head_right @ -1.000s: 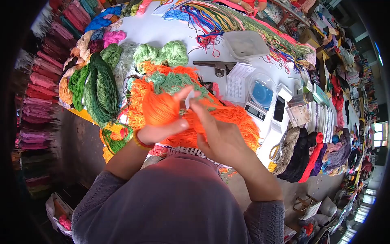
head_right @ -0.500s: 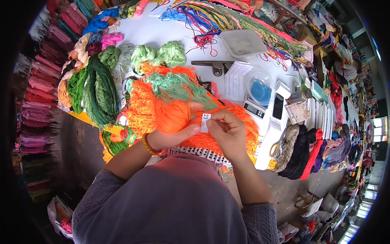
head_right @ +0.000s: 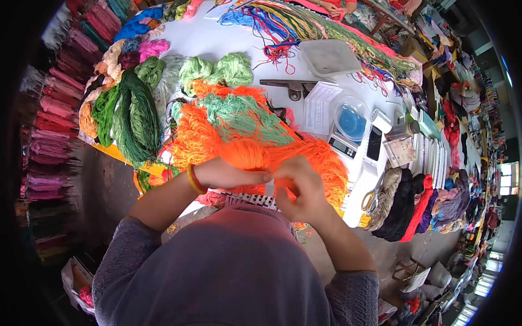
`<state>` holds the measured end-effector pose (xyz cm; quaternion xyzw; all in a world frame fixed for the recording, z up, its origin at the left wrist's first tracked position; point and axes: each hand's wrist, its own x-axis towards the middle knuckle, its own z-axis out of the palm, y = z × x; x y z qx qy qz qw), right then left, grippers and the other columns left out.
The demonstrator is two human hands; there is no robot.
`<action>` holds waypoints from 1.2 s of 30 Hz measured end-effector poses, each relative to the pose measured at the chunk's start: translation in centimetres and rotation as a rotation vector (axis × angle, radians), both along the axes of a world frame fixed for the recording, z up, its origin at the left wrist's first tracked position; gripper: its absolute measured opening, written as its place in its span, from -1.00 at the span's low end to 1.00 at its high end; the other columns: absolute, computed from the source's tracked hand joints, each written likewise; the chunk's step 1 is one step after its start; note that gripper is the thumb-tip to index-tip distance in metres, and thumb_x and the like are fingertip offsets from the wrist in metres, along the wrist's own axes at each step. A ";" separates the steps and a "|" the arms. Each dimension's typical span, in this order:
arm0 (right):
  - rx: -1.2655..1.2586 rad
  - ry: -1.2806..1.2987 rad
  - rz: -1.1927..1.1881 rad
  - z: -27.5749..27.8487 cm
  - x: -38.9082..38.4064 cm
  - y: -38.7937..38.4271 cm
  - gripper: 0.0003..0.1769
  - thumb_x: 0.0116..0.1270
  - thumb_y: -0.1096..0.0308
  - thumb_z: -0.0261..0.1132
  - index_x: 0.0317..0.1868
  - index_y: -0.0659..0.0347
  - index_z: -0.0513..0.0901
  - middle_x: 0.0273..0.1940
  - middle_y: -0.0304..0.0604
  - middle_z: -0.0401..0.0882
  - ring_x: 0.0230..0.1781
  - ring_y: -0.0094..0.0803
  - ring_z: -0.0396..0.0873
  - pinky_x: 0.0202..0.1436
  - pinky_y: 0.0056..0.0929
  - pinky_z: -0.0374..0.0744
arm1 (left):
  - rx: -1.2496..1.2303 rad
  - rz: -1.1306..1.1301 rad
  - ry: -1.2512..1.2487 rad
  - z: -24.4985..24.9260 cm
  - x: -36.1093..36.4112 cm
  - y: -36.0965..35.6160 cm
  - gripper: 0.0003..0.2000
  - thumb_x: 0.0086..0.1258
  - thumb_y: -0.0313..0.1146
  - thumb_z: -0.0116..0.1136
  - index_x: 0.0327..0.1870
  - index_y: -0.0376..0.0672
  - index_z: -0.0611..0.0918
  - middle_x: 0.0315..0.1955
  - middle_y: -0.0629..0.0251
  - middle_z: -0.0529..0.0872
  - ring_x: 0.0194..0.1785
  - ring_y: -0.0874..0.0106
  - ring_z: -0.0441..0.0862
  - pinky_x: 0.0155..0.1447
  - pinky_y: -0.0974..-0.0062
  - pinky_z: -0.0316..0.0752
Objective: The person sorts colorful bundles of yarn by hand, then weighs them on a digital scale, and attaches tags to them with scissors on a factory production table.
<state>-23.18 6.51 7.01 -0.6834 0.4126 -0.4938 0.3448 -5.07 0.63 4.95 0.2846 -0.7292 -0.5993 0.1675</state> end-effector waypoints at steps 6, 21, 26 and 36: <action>-0.547 0.531 0.166 -1.2 -0.9 -0.2 -0.72 -0.23 0.57 0.32 -0.40 0.15 0.56 -0.41 -0.19 0.35 -0.56 -0.45 0.45 -0.67 -0.54 0.40 | 0.519 0.072 0.053 0.6 -0.2 0.5 -0.86 0.20 -0.37 0.12 -0.50 -0.22 0.54 -0.66 0.45 0.49 -0.55 0.66 0.40 -0.47 0.60 0.32; 0.799 0.055 0.199 -4.1 -0.9 -1.1 -0.87 0.29 0.35 0.04 -0.29 0.24 0.42 -0.52 -0.26 0.37 -0.51 -0.58 0.38 -0.45 -0.59 0.38 | -0.077 0.233 0.286 -4.3 1.9 0.0 -0.93 0.26 -0.43 0.00 -0.37 -0.22 0.50 -0.43 0.30 0.56 -0.34 0.53 0.49 -0.20 0.50 0.41; 0.837 -0.211 -0.277 -5.7 -10.1 -0.4 -0.77 0.28 0.10 0.05 -0.42 0.04 0.36 -0.70 -0.45 0.15 -0.79 -0.67 0.09 -0.74 -0.70 0.09 | 0.508 0.739 0.401 -5.9 13.2 -5.0 -0.74 0.36 -0.18 -0.16 -0.42 -0.12 0.49 -0.60 0.42 0.45 -0.61 0.61 0.27 -0.51 0.69 0.20; 0.486 -0.674 -0.902 0.7 -24.8 3.8 -0.81 0.33 0.18 0.02 -0.39 0.04 0.42 -0.73 -0.48 0.10 -0.85 -0.75 -0.04 -0.87 -0.71 -0.07 | -0.205 1.711 0.245 -8.0 52.5 -16.0 -0.71 0.29 -0.15 -0.01 -0.22 -0.20 0.56 -0.40 0.36 0.58 -0.29 0.51 0.48 -0.17 0.59 0.38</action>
